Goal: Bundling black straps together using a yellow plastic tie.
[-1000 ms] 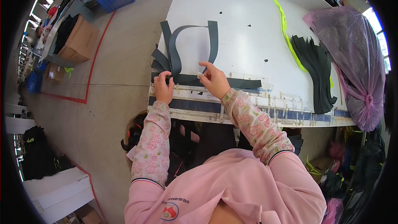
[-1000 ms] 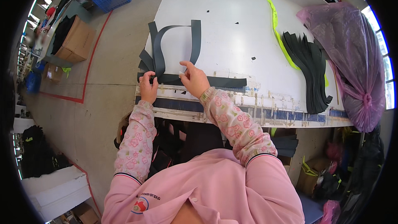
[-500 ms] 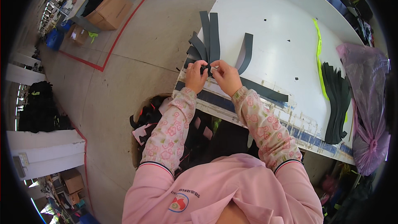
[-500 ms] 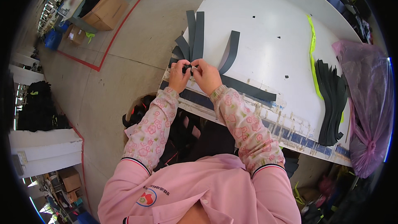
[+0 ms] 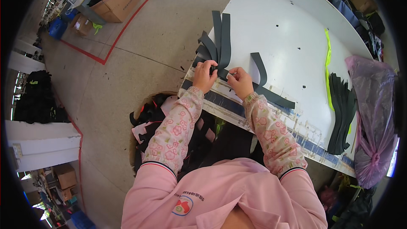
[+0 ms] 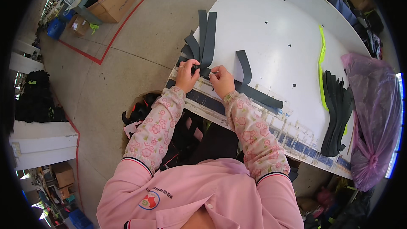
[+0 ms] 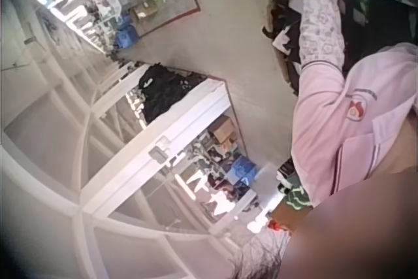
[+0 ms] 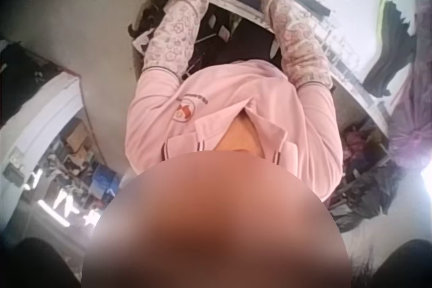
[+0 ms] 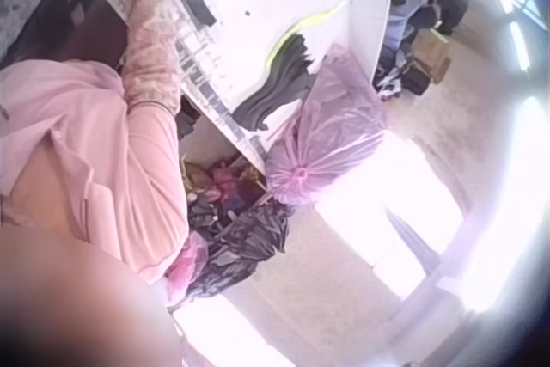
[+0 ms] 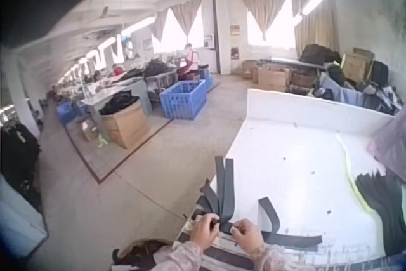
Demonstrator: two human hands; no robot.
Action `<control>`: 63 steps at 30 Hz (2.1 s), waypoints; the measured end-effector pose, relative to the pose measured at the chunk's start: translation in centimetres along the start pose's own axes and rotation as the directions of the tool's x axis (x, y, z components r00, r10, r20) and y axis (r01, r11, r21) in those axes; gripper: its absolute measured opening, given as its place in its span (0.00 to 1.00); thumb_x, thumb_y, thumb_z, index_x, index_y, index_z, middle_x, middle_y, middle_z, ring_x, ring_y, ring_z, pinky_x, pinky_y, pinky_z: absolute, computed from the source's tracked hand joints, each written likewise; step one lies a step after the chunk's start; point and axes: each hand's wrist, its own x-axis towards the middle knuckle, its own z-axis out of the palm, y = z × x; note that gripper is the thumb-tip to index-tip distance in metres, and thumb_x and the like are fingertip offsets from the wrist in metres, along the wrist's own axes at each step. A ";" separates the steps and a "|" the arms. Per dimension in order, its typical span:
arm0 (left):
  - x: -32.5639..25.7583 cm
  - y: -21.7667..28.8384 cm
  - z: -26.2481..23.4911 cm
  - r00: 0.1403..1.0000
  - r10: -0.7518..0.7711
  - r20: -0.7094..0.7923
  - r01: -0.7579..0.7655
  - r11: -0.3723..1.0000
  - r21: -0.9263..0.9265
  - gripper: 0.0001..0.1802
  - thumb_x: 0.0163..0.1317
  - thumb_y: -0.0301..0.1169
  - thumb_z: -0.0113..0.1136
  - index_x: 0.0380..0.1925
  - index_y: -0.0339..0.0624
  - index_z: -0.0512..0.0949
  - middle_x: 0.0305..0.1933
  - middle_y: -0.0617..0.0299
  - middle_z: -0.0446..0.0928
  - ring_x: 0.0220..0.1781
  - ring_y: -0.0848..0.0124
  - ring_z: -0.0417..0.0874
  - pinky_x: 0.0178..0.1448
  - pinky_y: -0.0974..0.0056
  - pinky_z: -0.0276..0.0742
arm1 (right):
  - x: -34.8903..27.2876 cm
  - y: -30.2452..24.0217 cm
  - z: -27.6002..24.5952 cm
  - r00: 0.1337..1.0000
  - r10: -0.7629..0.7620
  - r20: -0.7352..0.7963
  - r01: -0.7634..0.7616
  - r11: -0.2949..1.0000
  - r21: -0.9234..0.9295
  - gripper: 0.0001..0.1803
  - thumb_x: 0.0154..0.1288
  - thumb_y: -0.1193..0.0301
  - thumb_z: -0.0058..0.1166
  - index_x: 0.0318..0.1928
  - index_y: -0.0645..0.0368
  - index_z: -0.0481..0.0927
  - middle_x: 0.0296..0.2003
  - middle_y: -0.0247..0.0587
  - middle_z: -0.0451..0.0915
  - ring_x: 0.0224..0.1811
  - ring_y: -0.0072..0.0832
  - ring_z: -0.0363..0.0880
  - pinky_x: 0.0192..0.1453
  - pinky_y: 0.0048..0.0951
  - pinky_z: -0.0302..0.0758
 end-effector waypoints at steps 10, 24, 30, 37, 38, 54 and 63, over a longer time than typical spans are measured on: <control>0.0 0.7 -0.1 1.000 0.002 0.018 -0.002 1.000 -0.006 0.22 0.48 0.24 0.64 0.45 0.43 0.72 0.44 0.59 0.77 0.46 0.55 0.72 0.52 0.55 0.68 | 1.4 0.4 2.0 0.997 -0.070 -0.019 0.065 0.979 -0.195 0.07 0.58 0.72 0.57 0.37 0.60 0.78 0.27 0.46 0.82 0.30 0.40 0.82 0.38 0.35 0.77; 0.0 0.6 0.0 1.000 -0.014 0.027 0.014 1.000 0.001 0.25 0.46 0.26 0.68 0.46 0.47 0.71 0.45 0.59 0.76 0.47 0.54 0.72 0.53 0.53 0.66 | 1.7 1.1 2.2 0.997 -0.081 -0.003 0.077 0.964 -0.254 0.08 0.56 0.73 0.57 0.35 0.64 0.80 0.27 0.45 0.83 0.29 0.32 0.83 0.36 0.30 0.78; 0.0 0.5 0.2 1.000 -0.012 0.024 0.012 1.000 0.006 0.25 0.45 0.25 0.68 0.46 0.47 0.71 0.46 0.60 0.76 0.48 0.54 0.71 0.54 0.54 0.66 | 1.6 0.2 2.7 0.992 -0.122 -0.031 0.095 0.890 -0.445 0.09 0.54 0.72 0.58 0.35 0.64 0.80 0.27 0.46 0.83 0.28 0.34 0.83 0.36 0.33 0.78; -0.2 0.3 0.2 0.999 -0.023 0.042 0.023 1.000 0.015 0.25 0.46 0.26 0.68 0.45 0.47 0.71 0.45 0.61 0.76 0.48 0.54 0.71 0.54 0.54 0.66 | 0.1 0.4 0.5 0.998 0.024 -0.051 -0.036 0.967 -0.251 0.08 0.58 0.73 0.58 0.35 0.65 0.79 0.25 0.43 0.82 0.29 0.24 0.82 0.34 0.27 0.78; -0.4 0.1 0.0 0.999 -0.023 0.035 0.022 0.999 0.028 0.25 0.46 0.26 0.69 0.45 0.46 0.71 0.44 0.61 0.76 0.47 0.55 0.72 0.53 0.54 0.67 | -0.9 0.1 -0.6 0.997 0.047 -0.064 -0.057 0.985 -0.166 0.07 0.59 0.73 0.58 0.35 0.65 0.78 0.26 0.40 0.82 0.29 0.22 0.81 0.33 0.25 0.78; -0.2 -0.1 0.6 0.999 -0.002 0.039 0.001 0.999 0.034 0.25 0.45 0.26 0.69 0.45 0.46 0.72 0.46 0.61 0.76 0.48 0.54 0.73 0.54 0.53 0.67 | -8.7 4.6 -14.4 0.956 0.025 -0.291 -0.051 0.995 -0.082 0.05 0.60 0.75 0.58 0.33 0.64 0.76 0.23 0.34 0.80 0.26 0.17 0.77 0.31 0.21 0.75; -0.2 -0.1 0.7 0.999 -0.002 0.038 0.001 0.999 0.043 0.24 0.45 0.26 0.69 0.44 0.46 0.72 0.45 0.61 0.76 0.48 0.55 0.72 0.53 0.54 0.68 | -9.3 4.2 -13.5 0.976 -0.039 -0.215 -0.023 0.960 -0.281 0.05 0.56 0.76 0.57 0.33 0.63 0.76 0.20 0.41 0.77 0.22 0.26 0.76 0.30 0.27 0.73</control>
